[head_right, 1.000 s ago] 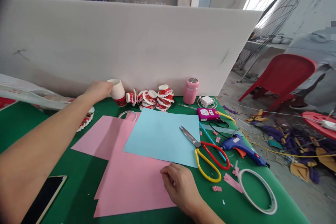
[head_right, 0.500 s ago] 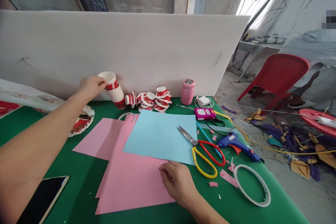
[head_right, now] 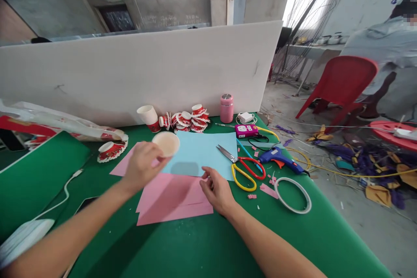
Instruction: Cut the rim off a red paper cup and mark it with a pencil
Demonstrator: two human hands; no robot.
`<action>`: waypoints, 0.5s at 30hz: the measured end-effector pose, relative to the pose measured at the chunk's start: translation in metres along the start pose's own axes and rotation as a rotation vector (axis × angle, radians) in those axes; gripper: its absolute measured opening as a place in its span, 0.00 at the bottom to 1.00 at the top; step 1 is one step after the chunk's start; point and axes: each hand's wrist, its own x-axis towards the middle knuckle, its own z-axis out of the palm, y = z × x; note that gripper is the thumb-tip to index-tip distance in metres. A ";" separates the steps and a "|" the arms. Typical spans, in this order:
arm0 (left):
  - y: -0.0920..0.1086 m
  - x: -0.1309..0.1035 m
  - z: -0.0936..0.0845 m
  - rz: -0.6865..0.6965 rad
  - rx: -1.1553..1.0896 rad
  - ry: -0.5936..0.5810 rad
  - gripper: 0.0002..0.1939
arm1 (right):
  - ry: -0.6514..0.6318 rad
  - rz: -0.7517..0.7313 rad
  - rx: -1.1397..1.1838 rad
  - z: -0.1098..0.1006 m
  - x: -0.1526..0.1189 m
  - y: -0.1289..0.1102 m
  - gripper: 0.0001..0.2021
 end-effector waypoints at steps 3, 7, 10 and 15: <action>0.060 -0.038 0.008 0.134 -0.139 -0.024 0.08 | 0.089 -0.015 0.171 -0.004 -0.004 -0.006 0.19; 0.107 -0.061 0.012 0.185 -0.131 0.011 0.07 | 0.056 0.046 0.177 -0.004 -0.010 -0.017 0.20; 0.119 -0.066 0.012 0.214 -0.114 0.107 0.04 | 0.028 0.122 0.163 0.001 -0.012 -0.019 0.13; 0.116 -0.081 0.022 -0.005 -0.108 0.272 0.27 | 0.147 0.152 0.190 0.002 -0.005 -0.007 0.12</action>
